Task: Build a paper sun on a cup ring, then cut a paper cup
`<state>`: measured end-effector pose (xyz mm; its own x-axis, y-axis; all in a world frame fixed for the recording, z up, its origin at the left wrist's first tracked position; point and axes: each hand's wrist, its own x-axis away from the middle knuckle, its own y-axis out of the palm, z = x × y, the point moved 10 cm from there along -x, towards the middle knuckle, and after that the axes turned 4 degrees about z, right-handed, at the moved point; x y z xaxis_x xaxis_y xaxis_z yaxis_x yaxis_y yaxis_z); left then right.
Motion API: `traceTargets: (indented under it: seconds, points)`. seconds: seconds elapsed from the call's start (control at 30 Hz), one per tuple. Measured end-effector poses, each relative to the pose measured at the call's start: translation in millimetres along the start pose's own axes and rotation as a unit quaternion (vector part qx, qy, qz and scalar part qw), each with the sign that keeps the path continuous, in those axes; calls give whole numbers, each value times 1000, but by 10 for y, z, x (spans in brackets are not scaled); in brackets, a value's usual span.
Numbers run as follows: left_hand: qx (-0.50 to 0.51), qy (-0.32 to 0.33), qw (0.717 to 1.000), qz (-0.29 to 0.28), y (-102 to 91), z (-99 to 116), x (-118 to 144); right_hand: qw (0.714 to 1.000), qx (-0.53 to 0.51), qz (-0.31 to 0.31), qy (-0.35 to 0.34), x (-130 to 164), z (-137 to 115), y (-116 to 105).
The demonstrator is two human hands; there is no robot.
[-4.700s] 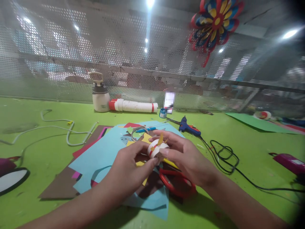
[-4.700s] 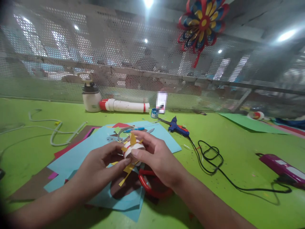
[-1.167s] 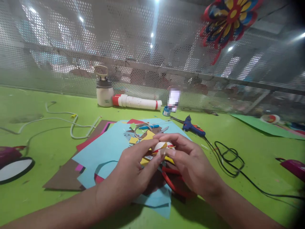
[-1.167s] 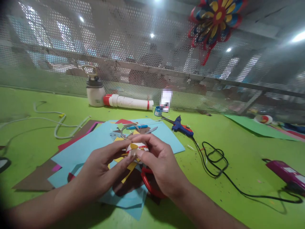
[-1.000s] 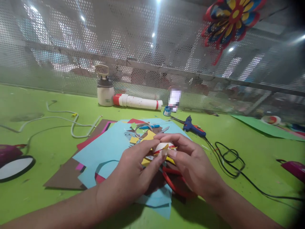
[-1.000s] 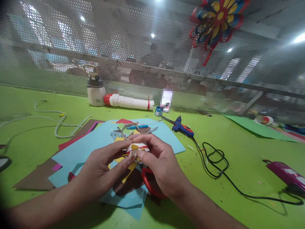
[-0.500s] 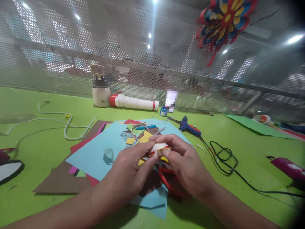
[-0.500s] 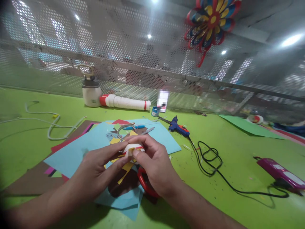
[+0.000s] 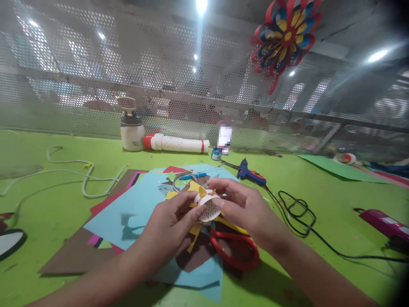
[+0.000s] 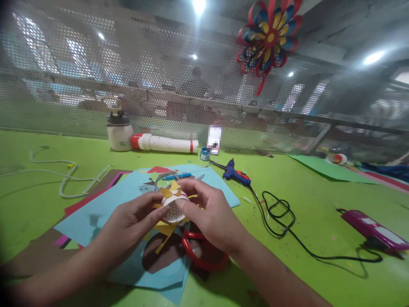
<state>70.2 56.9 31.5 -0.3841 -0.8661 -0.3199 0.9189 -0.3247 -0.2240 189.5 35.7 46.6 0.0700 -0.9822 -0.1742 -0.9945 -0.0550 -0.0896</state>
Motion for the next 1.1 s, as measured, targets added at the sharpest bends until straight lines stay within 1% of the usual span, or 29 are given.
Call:
traceTargets:
  seconds: [0.1, 0.17, 0.3, 0.4, 0.47, 0.57, 0.67, 0.77, 0.87, 0.93, 1.0, 1.1]
  points:
    - [50, -27, 998, -6, 17, -18, -10, 1000, 9, -5, 4, -29, 12, -14]
    - [85, -59, 995, -16, 43, -52, -11, 1000, 8, -3, 5, -36, 15, -17]
    - [161, -125, 977, -56, 132, -137, 12, 1000, -10, 4, 8, -29, 12, -31]
    - [183, -142, 969, -80, 175, -169, 30, 1000, -9, 11, 9, -23, 16, -49]
    - [184, -148, 968, -88, 186, -191, 36, 1000, -4, 5, 18, -22, 43, -36]
    - [199, -164, 962, -88, 202, -243, 38, 999, -15, 2, 38, -35, 112, -25]
    - [282, -172, 941, -75, 216, -253, 19, 997, -59, 13, 45, -67, 161, -48]
    - [353, -177, 918, -31, 161, -258, -8, 994, -96, 6, 45, -88, 182, -31]
    - [368, -182, 912, 4, 101, -263, -13, 992, -109, 16, 54, -79, 219, -15]
    - [371, -186, 910, 4, 101, -258, -5, 990, -119, 37, 63, -65, 255, -22]
    - [374, -190, 908, -8, 121, -251, 6, 990, -117, 57, 64, -56, 272, -42]
    - [375, -204, 904, -19, 135, -261, 21, 993, -95, 55, 51, -69, 246, -68]
